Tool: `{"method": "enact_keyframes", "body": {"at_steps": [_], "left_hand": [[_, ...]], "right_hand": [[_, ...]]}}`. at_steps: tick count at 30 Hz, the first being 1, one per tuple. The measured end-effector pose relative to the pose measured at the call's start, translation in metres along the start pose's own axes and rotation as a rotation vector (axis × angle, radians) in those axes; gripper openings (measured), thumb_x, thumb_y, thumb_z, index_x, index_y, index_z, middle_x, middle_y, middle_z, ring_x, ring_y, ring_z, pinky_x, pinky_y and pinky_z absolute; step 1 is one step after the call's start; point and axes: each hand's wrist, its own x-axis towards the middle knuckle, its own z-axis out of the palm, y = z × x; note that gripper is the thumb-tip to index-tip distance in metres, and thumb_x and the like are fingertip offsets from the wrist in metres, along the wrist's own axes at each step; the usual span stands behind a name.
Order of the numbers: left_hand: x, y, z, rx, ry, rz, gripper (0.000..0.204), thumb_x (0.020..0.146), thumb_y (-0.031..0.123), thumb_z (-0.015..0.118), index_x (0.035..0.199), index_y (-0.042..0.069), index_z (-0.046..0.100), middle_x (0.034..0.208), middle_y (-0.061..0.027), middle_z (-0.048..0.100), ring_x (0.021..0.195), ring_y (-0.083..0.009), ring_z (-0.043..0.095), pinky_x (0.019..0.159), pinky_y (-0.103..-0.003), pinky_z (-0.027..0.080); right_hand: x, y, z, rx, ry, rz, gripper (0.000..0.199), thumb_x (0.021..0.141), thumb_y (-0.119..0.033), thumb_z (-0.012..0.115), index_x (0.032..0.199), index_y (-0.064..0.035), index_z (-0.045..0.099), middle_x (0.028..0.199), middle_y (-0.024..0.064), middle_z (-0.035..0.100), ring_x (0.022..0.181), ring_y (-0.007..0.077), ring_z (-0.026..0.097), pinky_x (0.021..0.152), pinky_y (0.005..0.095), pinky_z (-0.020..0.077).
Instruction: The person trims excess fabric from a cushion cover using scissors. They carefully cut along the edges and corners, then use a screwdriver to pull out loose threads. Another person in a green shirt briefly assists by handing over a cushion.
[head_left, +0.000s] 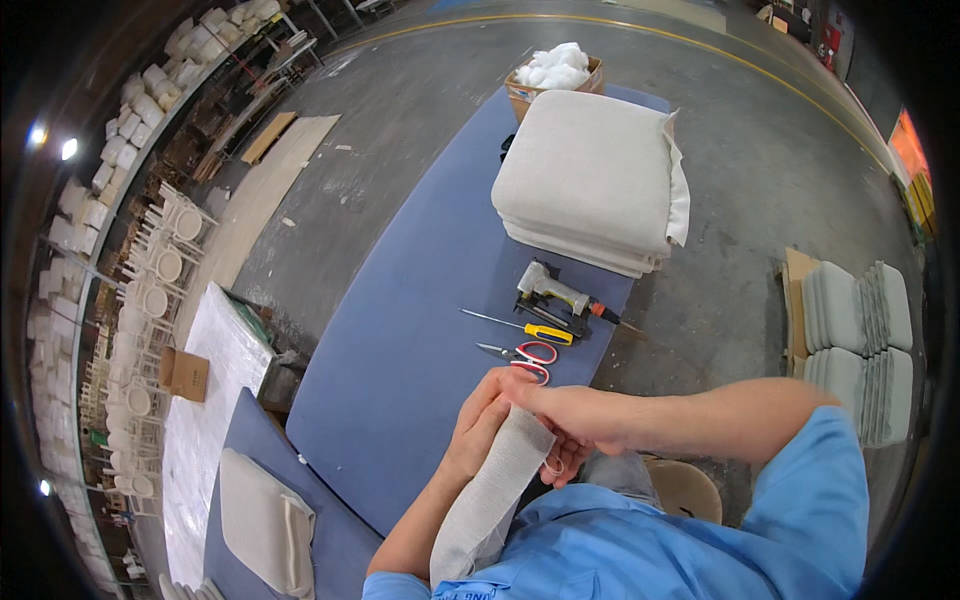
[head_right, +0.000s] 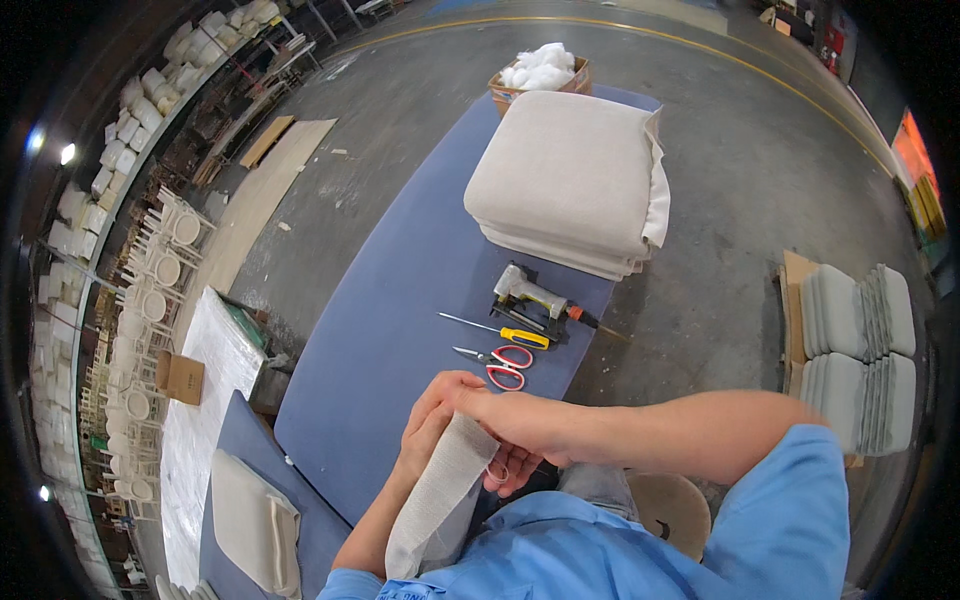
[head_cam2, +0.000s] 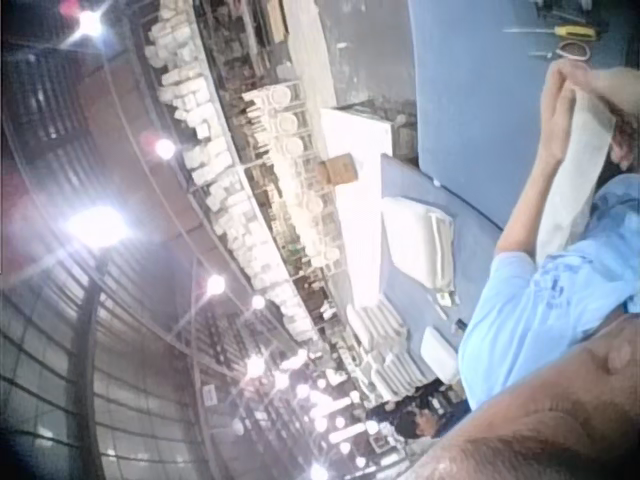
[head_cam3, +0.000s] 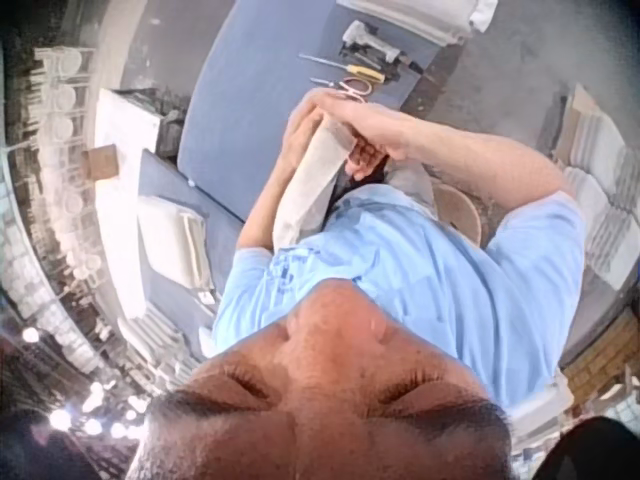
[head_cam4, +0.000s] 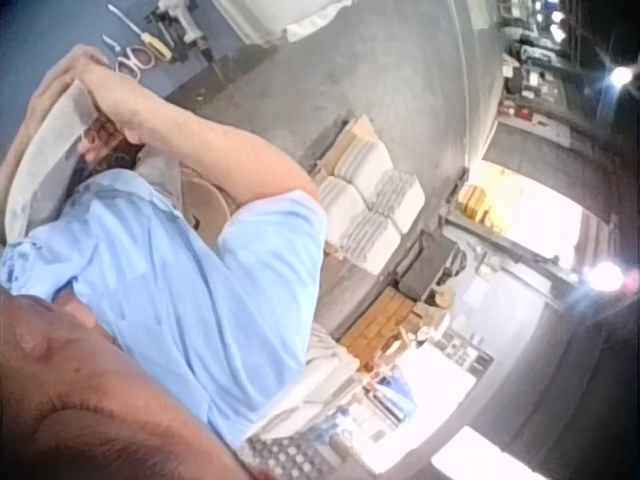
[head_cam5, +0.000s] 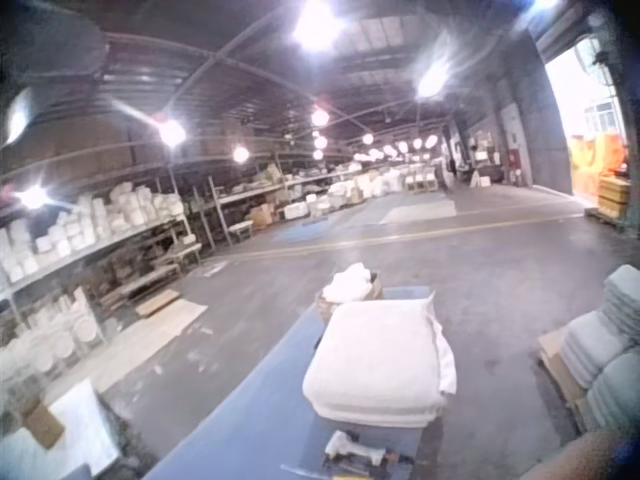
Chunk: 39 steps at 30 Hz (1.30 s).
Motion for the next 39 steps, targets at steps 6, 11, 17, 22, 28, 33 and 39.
{"method": "enact_keyframes", "body": {"at_steps": [6,11,17,22,28,33,39], "left_hand": [[-0.003,0.0,0.005,-0.136,0.022,-0.045,0.035,0.106,0.024,0.049,0.132,0.0,0.053,0.12,-0.0152,0.064,0.112,-0.0203,0.06,0.103,-0.036,0.047],[-0.004,-0.01,-0.006,-0.253,0.012,-0.009,0.032,0.099,0.016,0.046,0.123,-0.002,0.057,0.121,-0.0194,0.066,0.116,-0.025,0.062,0.106,-0.039,0.047],[-0.006,-0.006,-0.012,-0.268,-0.018,0.01,0.035,0.097,0.017,0.047,0.122,-0.004,0.06,0.124,-0.022,0.066,0.123,-0.0309,0.062,0.109,-0.042,0.046],[-0.01,0.007,-0.007,-0.204,-0.009,0.062,0.042,0.098,0.02,0.046,0.126,-0.007,0.063,0.125,-0.0239,0.067,0.123,-0.0316,0.063,0.109,-0.042,0.047],[-0.011,0.014,0.006,-0.108,0.023,0.108,0.046,0.1,0.025,0.043,0.124,-0.008,0.064,0.125,-0.0253,0.068,0.122,-0.0362,0.064,0.109,-0.044,0.048],[-0.002,-0.001,-0.007,-0.074,-0.015,0.129,0.047,0.101,0.03,0.045,0.121,-0.008,0.065,0.119,-0.0264,0.071,0.12,-0.0389,0.066,0.118,-0.048,0.04],[0.002,-0.01,-0.022,-0.175,-0.133,0.207,0.051,0.102,0.038,0.047,0.12,-0.006,0.067,0.12,-0.0266,0.071,0.123,-0.0382,0.064,0.121,-0.049,0.035]], "right_hand": [[-0.01,-0.008,0.033,-0.182,0.07,-0.136,0.065,0.105,-0.059,0.055,0.096,0.0027,0.073,0.075,0.0092,0.069,0.069,0.0166,0.071,0.066,0.0299,0.0613],[0.0,0.008,0.049,-0.199,0.031,-0.259,0.056,0.112,-0.046,0.05,0.095,0.003,0.071,0.077,0.0078,0.069,0.066,0.0133,0.067,0.066,0.0285,0.0601],[0.002,0.017,0.061,0.049,-0.014,-0.282,0.062,0.113,-0.049,0.046,0.094,0.0054,0.069,0.078,0.0087,0.069,0.068,0.0136,0.069,0.063,0.0276,0.0574],[0.011,0.011,0.075,0.14,0.004,-0.435,0.064,0.113,-0.049,0.046,0.089,0.0061,0.069,0.079,0.0097,0.07,0.066,0.0135,0.069,0.061,0.0262,0.0568],[0.021,0.005,0.083,0.211,0.019,-0.497,0.064,0.114,-0.046,0.045,0.084,0.0051,0.069,0.08,0.0081,0.072,0.061,0.0116,0.067,0.06,0.025,0.055],[0.021,0.02,0.084,0.108,-0.086,-0.532,0.058,0.114,-0.044,0.046,0.089,0.002,0.071,0.08,0.0053,0.072,0.068,0.0105,0.068,0.062,0.025,0.0524],[-0.001,0.05,0.073,-0.166,0.002,-0.792,0.032,0.109,-0.032,0.059,0.1,-0.006,0.076,0.078,0.0033,0.074,0.071,0.0097,0.07,0.066,0.027,0.0541]]}}
